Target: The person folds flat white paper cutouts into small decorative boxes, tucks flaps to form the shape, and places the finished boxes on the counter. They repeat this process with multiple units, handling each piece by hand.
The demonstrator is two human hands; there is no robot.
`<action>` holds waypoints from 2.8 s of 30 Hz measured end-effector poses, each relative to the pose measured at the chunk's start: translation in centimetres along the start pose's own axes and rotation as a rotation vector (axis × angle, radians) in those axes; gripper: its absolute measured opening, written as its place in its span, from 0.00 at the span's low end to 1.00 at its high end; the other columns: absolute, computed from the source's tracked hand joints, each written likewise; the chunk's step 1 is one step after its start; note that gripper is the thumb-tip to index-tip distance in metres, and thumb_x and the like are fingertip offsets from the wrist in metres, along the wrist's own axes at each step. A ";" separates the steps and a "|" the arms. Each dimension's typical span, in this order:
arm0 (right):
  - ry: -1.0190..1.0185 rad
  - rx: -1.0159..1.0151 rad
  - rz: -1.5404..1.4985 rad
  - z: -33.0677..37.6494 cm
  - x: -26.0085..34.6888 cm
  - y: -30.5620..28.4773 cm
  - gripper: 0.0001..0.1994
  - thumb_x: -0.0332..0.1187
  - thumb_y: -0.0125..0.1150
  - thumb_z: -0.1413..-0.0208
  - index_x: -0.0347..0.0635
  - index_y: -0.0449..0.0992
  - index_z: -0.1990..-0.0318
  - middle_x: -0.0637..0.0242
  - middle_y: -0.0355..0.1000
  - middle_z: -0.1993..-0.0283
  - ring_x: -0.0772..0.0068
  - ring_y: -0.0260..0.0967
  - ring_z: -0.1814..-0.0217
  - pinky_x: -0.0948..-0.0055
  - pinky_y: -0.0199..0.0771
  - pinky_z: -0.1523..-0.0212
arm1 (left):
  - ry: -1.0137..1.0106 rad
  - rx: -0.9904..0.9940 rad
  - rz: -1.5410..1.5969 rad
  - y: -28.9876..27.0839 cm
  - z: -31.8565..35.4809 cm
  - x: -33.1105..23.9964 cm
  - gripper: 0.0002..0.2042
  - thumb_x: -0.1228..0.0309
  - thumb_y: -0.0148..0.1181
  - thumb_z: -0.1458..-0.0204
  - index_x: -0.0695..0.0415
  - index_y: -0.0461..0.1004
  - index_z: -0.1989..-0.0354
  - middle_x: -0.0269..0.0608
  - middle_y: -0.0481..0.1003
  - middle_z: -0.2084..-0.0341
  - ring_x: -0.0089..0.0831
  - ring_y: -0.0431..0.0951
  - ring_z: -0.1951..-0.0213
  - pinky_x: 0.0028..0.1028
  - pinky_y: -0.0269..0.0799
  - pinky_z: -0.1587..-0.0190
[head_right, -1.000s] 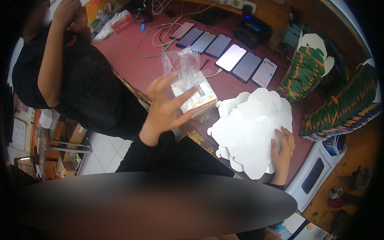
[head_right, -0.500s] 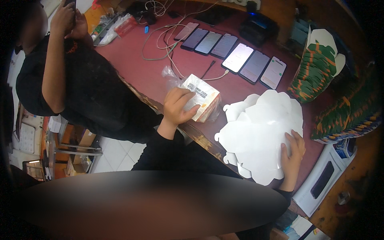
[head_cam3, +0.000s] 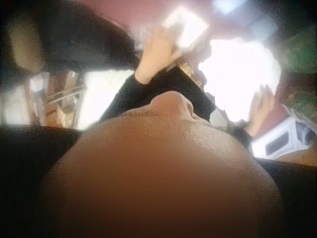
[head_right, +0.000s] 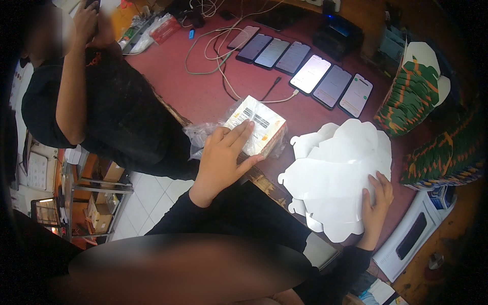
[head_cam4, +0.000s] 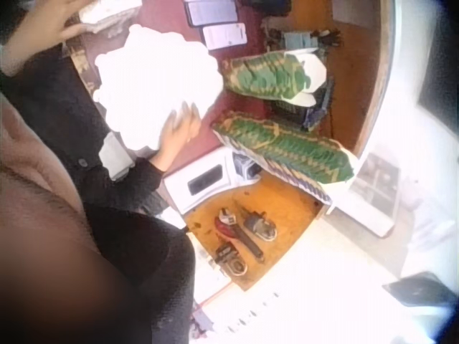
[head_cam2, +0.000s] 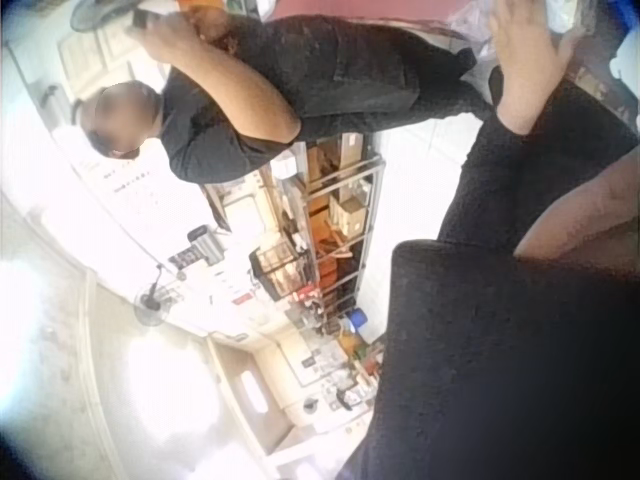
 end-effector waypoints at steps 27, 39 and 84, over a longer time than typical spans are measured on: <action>-0.032 -0.004 0.029 -0.1 0.1 0.0 0.18 0.32 0.59 0.41 0.45 0.77 0.42 0.61 0.67 0.33 0.53 0.59 0.29 0.53 0.50 0.28 | -0.062 0.010 -0.220 2.3 2.9 -4.4 0.30 0.80 0.57 0.52 0.77 0.63 0.37 0.67 0.71 0.47 0.41 0.80 0.65 0.32 0.79 0.62; -0.042 -0.023 0.029 -0.1 0.2 -0.1 0.18 0.32 0.61 0.42 0.46 0.78 0.43 0.60 0.68 0.34 0.52 0.60 0.29 0.55 0.52 0.28 | -0.114 0.034 -0.282 3.0 2.6 -4.3 0.28 0.76 0.59 0.49 0.72 0.66 0.38 0.64 0.71 0.48 0.43 0.81 0.67 0.32 0.80 0.66; -0.631 -0.440 -0.433 -7.9 11.1 -19.1 0.18 0.17 0.64 0.57 0.43 0.87 0.56 0.56 0.79 0.57 0.61 0.79 0.59 0.73 0.77 0.59 | 0.189 -0.211 1.448 -3.4 -17.4 -8.8 0.17 0.71 0.68 0.42 0.69 0.76 0.49 0.45 0.81 0.57 0.28 0.80 0.57 0.26 0.74 0.52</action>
Point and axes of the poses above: each hand's wrist, its own z-axis away from the middle knuckle, its own y-axis out of the palm, x = y × z, the point moved 8 cm from there along -z, towards the middle knuckle
